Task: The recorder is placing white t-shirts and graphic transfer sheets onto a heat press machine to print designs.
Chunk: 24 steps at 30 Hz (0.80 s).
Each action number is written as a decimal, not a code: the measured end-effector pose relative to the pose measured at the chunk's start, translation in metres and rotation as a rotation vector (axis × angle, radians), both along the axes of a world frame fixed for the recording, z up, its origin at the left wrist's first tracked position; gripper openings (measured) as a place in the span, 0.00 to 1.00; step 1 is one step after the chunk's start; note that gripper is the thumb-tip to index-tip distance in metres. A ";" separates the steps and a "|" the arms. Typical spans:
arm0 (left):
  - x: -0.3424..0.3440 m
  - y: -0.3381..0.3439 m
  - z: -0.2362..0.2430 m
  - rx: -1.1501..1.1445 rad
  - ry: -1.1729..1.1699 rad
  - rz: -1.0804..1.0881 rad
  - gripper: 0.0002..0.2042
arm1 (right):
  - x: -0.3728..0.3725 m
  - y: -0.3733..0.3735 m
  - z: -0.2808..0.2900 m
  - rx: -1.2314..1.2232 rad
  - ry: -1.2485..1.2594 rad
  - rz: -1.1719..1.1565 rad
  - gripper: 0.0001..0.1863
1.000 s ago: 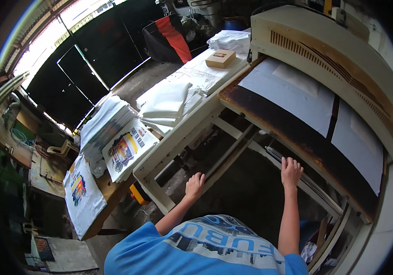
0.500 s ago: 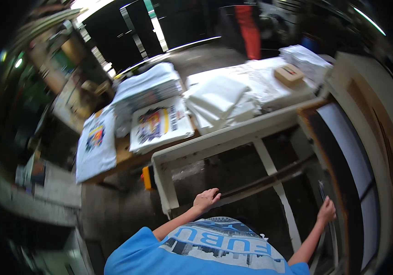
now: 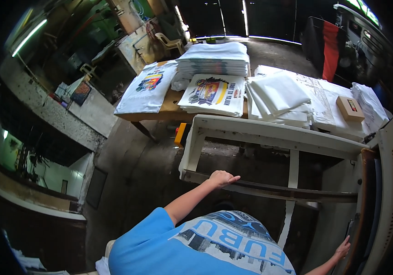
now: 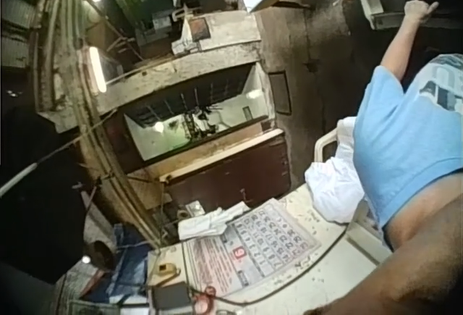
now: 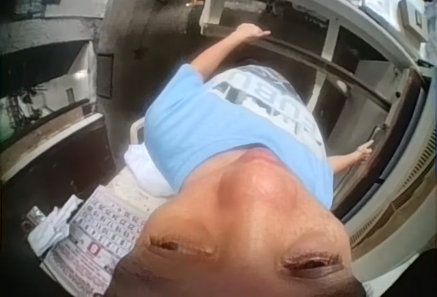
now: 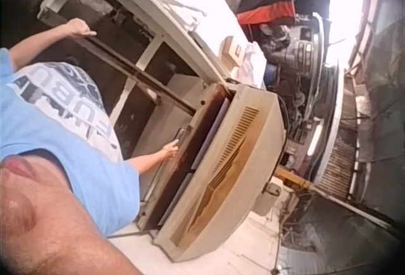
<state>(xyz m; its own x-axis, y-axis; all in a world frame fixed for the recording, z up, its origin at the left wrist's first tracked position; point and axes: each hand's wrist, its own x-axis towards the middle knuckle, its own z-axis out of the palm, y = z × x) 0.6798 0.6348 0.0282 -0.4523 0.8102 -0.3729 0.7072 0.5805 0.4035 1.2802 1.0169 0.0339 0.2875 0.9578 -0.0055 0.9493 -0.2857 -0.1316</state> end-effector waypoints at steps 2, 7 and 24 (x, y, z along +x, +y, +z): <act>0.002 -0.003 -0.001 -0.040 0.003 0.025 0.33 | 0.007 0.017 0.005 -0.024 -0.040 0.000 0.41; 0.007 0.004 -0.003 -0.025 0.060 0.038 0.32 | 0.026 0.046 0.021 -0.096 -0.103 -0.021 0.44; 0.016 0.009 0.008 -0.179 0.058 0.201 0.31 | 0.056 0.125 0.017 -0.124 -0.117 -0.129 0.32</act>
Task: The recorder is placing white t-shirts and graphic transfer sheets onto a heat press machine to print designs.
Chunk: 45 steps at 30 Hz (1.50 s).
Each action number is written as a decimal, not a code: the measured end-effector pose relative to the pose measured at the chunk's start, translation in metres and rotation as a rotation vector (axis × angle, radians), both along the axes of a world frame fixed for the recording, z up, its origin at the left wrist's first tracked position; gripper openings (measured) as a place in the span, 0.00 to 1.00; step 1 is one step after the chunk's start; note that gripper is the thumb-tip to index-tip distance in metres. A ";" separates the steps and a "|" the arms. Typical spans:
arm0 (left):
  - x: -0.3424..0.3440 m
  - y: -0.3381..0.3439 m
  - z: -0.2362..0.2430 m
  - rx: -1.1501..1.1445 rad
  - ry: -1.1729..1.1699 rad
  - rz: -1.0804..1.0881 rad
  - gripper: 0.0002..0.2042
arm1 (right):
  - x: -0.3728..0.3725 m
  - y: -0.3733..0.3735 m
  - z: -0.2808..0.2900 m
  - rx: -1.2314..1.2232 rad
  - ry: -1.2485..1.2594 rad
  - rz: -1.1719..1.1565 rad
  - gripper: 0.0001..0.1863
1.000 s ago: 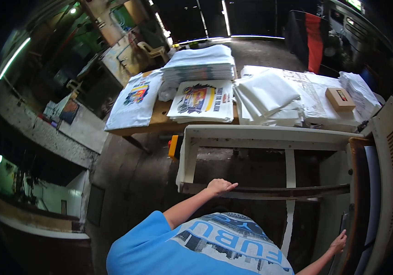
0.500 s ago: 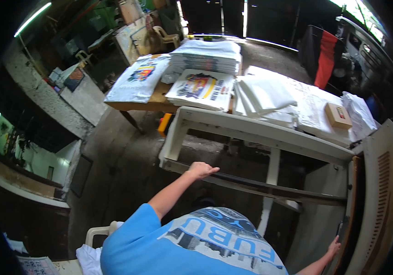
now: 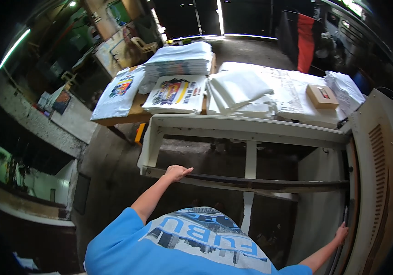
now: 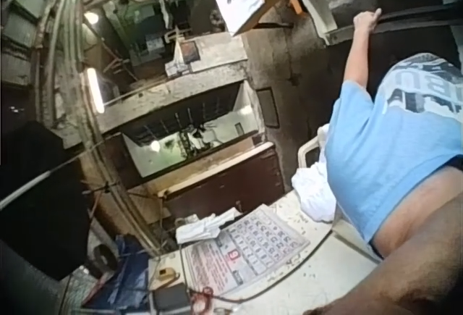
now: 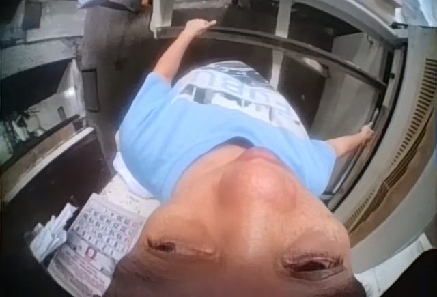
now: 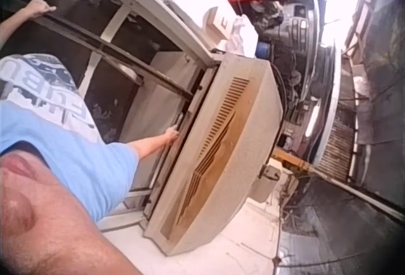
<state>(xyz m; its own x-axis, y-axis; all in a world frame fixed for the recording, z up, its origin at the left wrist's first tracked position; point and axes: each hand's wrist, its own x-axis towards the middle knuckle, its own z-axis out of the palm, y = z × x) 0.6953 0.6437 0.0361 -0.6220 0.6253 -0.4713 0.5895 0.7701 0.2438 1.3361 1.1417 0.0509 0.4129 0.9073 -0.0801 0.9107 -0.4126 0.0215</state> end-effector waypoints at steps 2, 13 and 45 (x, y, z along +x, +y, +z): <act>-0.005 0.011 -0.006 -0.039 -0.034 -0.012 0.32 | 0.050 0.027 -0.019 0.038 0.025 0.074 0.33; -0.003 0.002 -0.001 -0.098 -0.039 0.024 0.34 | 0.050 0.071 -0.059 0.051 -0.111 -0.010 0.32; -0.199 -0.129 -0.036 0.722 0.275 0.929 0.26 | -0.062 0.040 0.081 0.505 -0.190 0.063 0.28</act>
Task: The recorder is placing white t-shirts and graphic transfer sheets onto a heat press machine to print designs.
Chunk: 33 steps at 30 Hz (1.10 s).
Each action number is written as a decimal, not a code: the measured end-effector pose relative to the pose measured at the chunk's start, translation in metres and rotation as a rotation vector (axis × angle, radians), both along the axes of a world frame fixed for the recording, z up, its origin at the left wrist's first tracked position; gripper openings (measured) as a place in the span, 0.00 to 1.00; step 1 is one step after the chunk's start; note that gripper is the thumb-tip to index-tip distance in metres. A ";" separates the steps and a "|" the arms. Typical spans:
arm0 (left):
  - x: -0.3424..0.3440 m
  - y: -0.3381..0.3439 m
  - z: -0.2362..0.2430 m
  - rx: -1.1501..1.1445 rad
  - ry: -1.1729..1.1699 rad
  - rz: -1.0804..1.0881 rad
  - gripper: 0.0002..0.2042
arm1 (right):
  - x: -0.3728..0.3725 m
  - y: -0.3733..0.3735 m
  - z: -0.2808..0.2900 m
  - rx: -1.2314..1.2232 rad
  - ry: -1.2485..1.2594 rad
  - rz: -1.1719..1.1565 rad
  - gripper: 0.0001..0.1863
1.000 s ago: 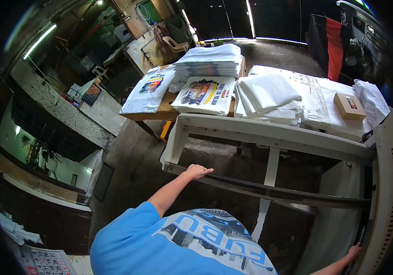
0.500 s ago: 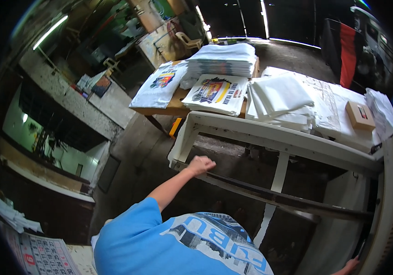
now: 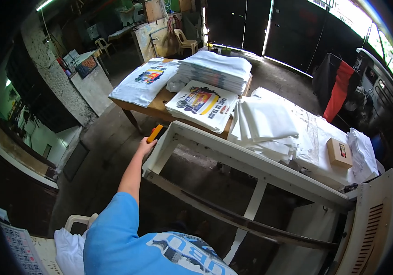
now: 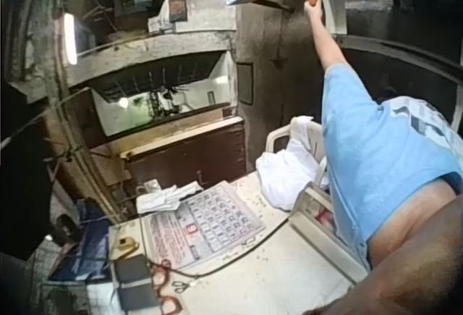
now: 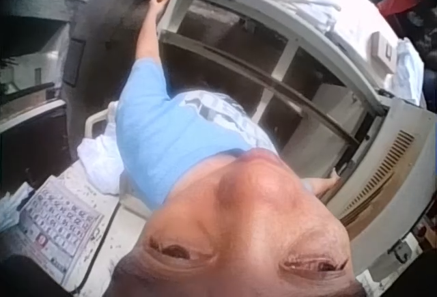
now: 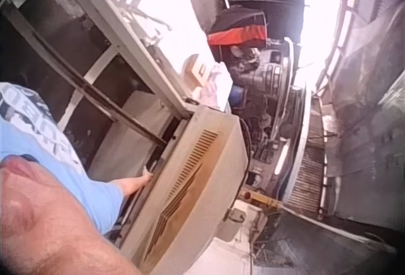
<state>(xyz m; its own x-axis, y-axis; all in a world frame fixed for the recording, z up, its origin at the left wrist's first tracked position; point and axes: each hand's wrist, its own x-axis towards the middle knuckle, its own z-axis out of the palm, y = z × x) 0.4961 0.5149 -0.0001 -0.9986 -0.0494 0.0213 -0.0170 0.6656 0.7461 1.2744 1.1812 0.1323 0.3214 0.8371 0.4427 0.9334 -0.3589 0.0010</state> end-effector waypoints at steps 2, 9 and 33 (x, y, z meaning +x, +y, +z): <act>-0.004 -0.005 0.001 0.024 -0.024 -0.009 0.26 | 0.008 0.002 -0.010 -0.051 0.018 0.004 0.28; -0.020 -0.023 0.005 0.070 -0.227 -0.095 0.31 | 0.041 0.002 -0.049 -0.259 0.071 0.018 0.27; -0.013 -0.014 0.040 0.062 -0.345 -0.116 0.19 | 0.088 0.004 -0.128 -0.037 0.194 0.375 0.22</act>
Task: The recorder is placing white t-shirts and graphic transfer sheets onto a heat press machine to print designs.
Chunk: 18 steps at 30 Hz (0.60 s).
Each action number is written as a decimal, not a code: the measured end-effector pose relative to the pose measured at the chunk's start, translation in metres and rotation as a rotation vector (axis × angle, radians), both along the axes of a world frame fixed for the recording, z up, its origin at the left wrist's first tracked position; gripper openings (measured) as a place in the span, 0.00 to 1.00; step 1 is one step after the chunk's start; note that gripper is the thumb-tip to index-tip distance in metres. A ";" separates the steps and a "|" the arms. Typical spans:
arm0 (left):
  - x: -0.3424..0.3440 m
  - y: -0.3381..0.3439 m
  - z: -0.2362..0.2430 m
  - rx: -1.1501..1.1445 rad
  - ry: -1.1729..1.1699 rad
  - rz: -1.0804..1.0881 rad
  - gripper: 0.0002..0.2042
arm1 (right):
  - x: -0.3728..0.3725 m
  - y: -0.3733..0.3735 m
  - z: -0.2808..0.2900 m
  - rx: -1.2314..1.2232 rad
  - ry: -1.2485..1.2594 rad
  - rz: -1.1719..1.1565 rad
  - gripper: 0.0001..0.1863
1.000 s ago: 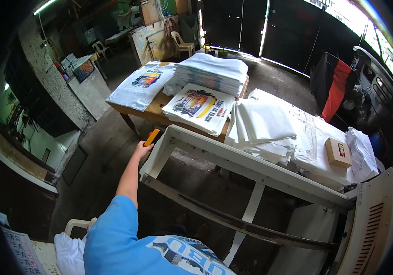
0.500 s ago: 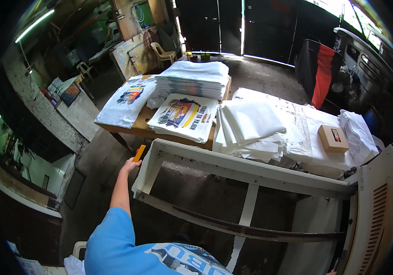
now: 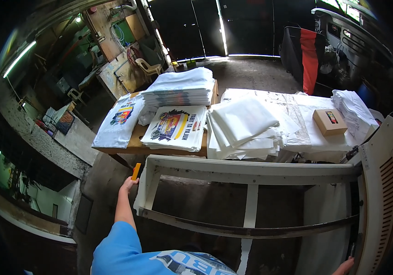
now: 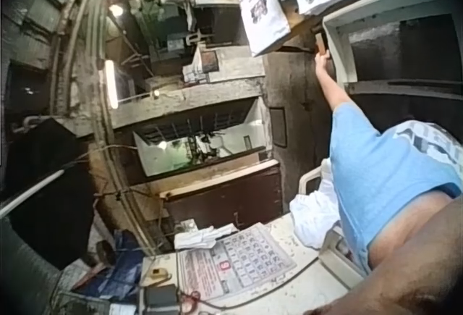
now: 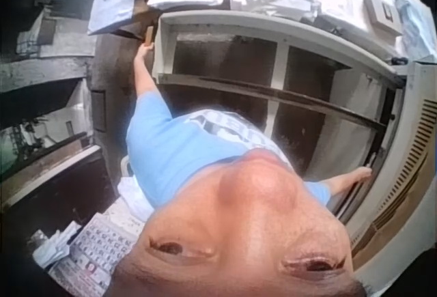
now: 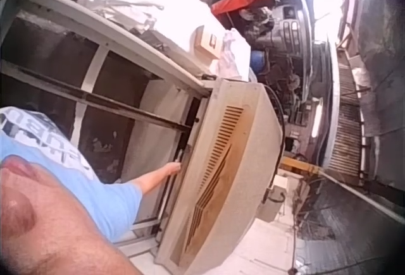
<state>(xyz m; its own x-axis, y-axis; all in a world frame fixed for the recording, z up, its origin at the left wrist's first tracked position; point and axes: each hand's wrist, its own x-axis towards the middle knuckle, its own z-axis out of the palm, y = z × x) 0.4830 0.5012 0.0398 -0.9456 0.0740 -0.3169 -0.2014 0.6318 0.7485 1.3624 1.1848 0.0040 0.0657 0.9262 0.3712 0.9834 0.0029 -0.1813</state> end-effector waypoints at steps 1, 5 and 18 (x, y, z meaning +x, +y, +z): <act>-0.002 0.004 -0.008 0.032 -0.014 0.024 0.19 | 0.026 0.011 -0.001 0.027 -0.036 -0.002 0.22; 0.004 0.017 -0.001 0.055 -0.072 0.058 0.21 | 0.055 0.028 -0.016 -0.035 -0.136 -0.022 0.23; -0.006 0.009 -0.007 -0.073 -0.075 0.056 0.24 | 0.019 0.010 0.012 -0.255 -0.247 -0.247 0.20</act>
